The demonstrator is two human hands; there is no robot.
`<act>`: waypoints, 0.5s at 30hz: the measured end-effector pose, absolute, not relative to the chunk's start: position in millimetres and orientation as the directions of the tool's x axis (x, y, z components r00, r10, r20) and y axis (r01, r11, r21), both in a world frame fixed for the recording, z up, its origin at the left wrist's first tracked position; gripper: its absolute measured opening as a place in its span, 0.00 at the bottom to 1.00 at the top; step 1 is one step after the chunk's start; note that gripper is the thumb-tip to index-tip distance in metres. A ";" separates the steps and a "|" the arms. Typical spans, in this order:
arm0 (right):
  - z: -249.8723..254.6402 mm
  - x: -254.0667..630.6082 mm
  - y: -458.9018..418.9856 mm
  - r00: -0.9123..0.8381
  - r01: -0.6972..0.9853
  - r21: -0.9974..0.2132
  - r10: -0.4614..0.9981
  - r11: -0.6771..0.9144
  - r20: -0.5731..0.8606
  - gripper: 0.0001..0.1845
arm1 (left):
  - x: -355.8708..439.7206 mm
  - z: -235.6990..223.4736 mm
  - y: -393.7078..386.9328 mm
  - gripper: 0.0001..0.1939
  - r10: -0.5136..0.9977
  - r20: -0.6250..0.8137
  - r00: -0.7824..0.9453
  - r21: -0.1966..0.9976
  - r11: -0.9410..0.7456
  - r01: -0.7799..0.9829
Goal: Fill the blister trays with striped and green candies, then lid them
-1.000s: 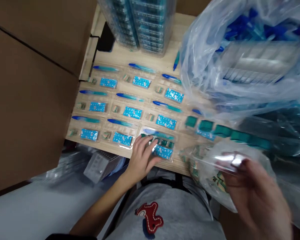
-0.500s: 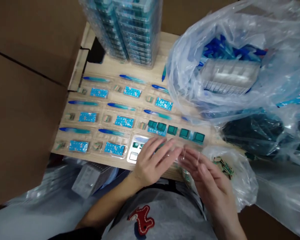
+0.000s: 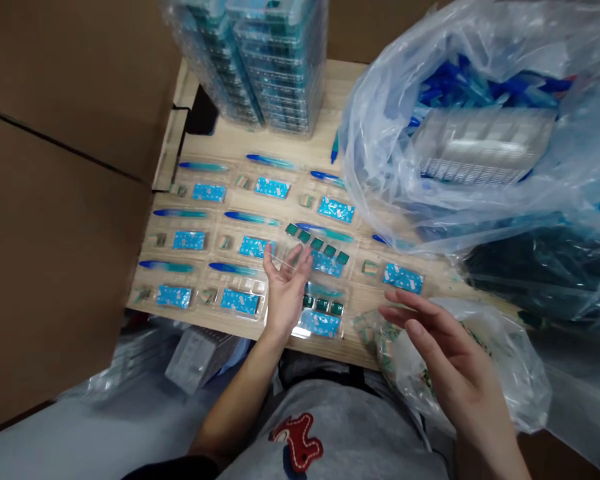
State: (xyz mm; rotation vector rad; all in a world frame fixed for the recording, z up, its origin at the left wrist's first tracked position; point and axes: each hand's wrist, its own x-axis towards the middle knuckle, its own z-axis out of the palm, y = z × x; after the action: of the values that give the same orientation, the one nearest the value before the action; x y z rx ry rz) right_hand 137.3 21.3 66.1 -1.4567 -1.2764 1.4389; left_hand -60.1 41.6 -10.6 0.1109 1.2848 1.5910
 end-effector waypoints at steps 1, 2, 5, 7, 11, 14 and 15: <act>66.7 137.6 21.3 -0.114 0.168 -0.952 0.954 -0.258 -0.278 0.11 | -59.2 -7.8 43.0 0.43 0.725 -0.514 -0.459 0.741 0.106 -0.663; 67.4 138.0 21.2 -0.118 0.179 -0.949 0.952 -0.261 -0.284 0.10 | -58.1 -4.9 45.0 0.43 0.709 -0.531 -0.465 0.725 0.096 -0.682; 69.2 140.6 20.0 -0.127 0.218 -0.943 0.950 -0.253 -0.284 0.10 | -52.7 0.3 51.9 0.44 0.671 -0.566 -0.479 0.706 0.093 -0.702; 70.8 143.5 17.7 -0.134 0.237 -0.945 0.956 -0.226 -0.262 0.10 | -47.5 -1.0 51.8 0.47 0.667 -0.561 -0.491 0.733 0.124 -0.669; 75.8 153.8 7.5 -0.122 0.281 -0.941 0.965 -0.190 -0.231 0.11 | -46.7 -14.1 30.1 0.50 0.700 -0.404 -0.588 0.900 0.189 -0.393; 81.7 168.2 -4.6 -0.073 0.296 -0.930 0.966 -0.216 -0.247 0.13 | -62.4 -28.6 9.8 0.42 0.780 -0.103 -0.617 0.967 0.223 0.120; 84.1 175.4 -8.9 -0.038 0.281 -0.929 0.964 -0.241 -0.262 0.13 | -68.9 -33.7 6.4 0.38 0.827 -0.007 -0.562 0.933 0.208 0.294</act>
State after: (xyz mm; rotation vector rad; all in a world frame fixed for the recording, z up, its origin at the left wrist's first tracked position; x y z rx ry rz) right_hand 175.4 -8.9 84.1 -1.5761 -1.3399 1.3134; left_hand -68.9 6.4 -33.7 1.0362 1.9693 1.3451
